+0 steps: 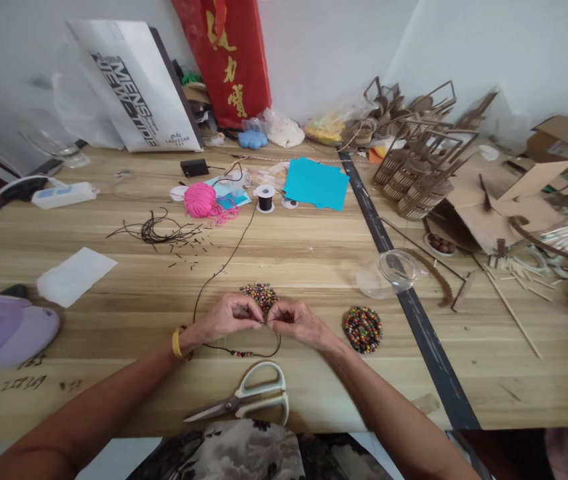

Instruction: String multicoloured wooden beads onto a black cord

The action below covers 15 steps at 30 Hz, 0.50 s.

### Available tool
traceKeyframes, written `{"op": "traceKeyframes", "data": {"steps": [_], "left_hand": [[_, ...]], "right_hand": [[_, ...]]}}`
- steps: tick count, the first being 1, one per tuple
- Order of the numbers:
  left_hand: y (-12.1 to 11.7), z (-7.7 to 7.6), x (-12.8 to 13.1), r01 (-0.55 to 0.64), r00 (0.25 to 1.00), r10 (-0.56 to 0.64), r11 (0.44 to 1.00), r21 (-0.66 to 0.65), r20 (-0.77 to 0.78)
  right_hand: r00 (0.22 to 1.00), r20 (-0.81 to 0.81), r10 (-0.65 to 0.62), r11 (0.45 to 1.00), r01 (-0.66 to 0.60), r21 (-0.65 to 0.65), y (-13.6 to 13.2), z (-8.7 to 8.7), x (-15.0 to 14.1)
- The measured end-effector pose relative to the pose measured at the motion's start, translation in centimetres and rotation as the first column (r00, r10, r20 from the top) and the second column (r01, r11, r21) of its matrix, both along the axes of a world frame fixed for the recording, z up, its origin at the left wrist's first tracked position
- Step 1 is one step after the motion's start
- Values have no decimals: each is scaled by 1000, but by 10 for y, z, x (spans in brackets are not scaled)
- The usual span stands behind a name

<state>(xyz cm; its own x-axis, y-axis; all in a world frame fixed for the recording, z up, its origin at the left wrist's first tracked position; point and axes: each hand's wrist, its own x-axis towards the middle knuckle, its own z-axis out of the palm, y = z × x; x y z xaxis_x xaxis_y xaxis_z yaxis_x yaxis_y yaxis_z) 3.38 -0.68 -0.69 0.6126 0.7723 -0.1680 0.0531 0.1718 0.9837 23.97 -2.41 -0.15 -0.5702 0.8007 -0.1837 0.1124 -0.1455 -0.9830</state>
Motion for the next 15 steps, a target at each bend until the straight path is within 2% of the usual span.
{"op": "traceKeyframes", "data": {"steps": [15], "left_hand": [[0,-1,-1,-2,1000,2,1000,-2,-25]], "right_hand": [[1000,1,17,1000,-17,6,1,0,1]]}}
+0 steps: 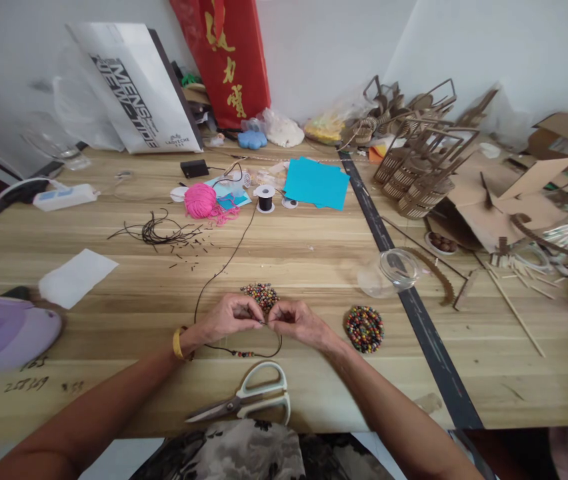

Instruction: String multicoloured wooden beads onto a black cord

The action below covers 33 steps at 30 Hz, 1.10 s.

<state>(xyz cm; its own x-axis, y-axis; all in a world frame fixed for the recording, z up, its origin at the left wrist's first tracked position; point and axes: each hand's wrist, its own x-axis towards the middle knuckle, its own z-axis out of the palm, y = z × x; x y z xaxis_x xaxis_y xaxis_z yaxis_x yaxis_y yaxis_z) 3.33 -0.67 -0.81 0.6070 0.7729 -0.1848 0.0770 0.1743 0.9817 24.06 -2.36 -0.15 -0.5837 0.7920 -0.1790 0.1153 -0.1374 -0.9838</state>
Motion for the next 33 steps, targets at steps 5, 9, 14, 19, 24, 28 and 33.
{"op": "traceKeyframes", "data": {"steps": [5,9,14,19,24,28,33], "left_hand": [[0,1,0,2,1000,-2,1000,-1,-5],[-1,2,0,1,1000,-1,1000,6,-9],[-1,2,0,4,1000,-4,1000,-7,-3],[-2,1,1,-1,1000,1,1000,-13,4],[-2,1,0,1,1000,-1,1000,-11,12],[-1,1,0,-2,1000,2,1000,2,-1],[-1,1,0,4,1000,-4,1000,11,-3]], "right_hand": [[1000,-8,-12,1000,12,-11,-1,-1,0],[1000,-11,-10,1000,10,-7,-1,-1,0],[1000,-9,-7,1000,7,-8,0,0,-1],[1000,1,-5,1000,5,-9,0,1,-1],[1000,2,-5,1000,5,0,0,-1,0],[1000,-6,-13,1000,13,1,0,-1,0],[1000,-8,-10,1000,10,-6,1,1,0]]}}
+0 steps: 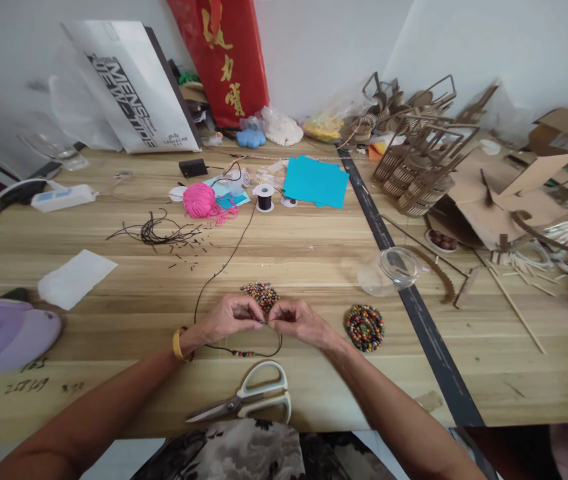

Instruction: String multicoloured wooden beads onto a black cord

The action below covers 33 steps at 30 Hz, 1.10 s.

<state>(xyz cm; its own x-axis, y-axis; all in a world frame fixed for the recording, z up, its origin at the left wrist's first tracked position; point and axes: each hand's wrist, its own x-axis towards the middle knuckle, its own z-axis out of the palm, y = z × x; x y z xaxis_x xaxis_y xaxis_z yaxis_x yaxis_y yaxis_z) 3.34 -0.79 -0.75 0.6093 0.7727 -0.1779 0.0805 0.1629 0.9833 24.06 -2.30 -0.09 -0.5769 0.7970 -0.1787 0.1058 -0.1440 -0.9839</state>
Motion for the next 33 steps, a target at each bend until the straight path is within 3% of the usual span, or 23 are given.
{"op": "traceKeyframes", "data": {"steps": [33], "left_hand": [[-3,2,3,7,1000,-7,1000,17,-6]], "right_hand": [[1000,-31,-4,999,3,-34,-1,-1,-1]]}}
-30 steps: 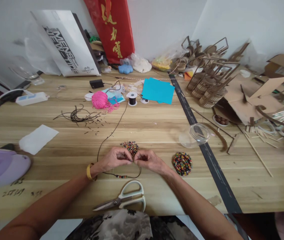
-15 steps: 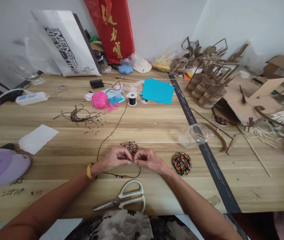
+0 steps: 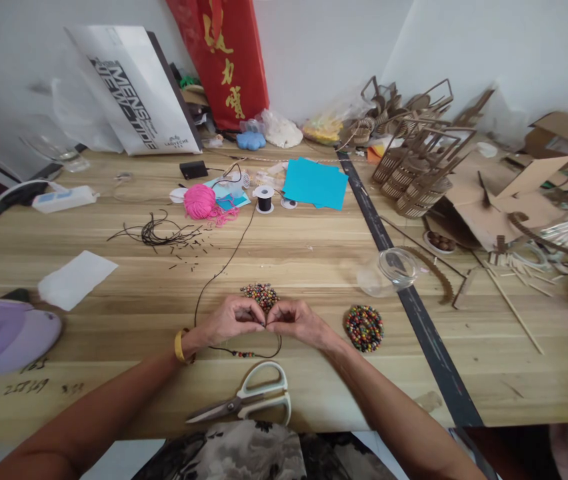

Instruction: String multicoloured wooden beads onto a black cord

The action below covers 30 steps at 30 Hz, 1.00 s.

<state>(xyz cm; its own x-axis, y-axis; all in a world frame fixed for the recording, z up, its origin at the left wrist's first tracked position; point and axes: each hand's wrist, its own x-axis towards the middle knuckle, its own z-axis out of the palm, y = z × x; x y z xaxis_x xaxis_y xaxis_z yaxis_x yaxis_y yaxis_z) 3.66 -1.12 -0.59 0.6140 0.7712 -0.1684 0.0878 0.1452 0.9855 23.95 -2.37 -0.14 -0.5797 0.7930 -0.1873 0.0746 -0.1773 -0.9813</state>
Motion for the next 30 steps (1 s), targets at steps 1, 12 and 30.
{"op": "traceKeyframes", "data": {"steps": [1,12,30], "left_hand": [[0,0,0,-2,1000,2,1000,1,1],[-2,1,4,-23,999,24,999,-38,23],[-8,12,4,-43,992,68,973,228,-104]], "right_hand": [[1000,-3,-2,1000,2,-8,0,0,0],[1000,-21,-21,999,20,-43,1,-3,-1],[999,-36,-22,1000,22,-11,2,-3,2]]}}
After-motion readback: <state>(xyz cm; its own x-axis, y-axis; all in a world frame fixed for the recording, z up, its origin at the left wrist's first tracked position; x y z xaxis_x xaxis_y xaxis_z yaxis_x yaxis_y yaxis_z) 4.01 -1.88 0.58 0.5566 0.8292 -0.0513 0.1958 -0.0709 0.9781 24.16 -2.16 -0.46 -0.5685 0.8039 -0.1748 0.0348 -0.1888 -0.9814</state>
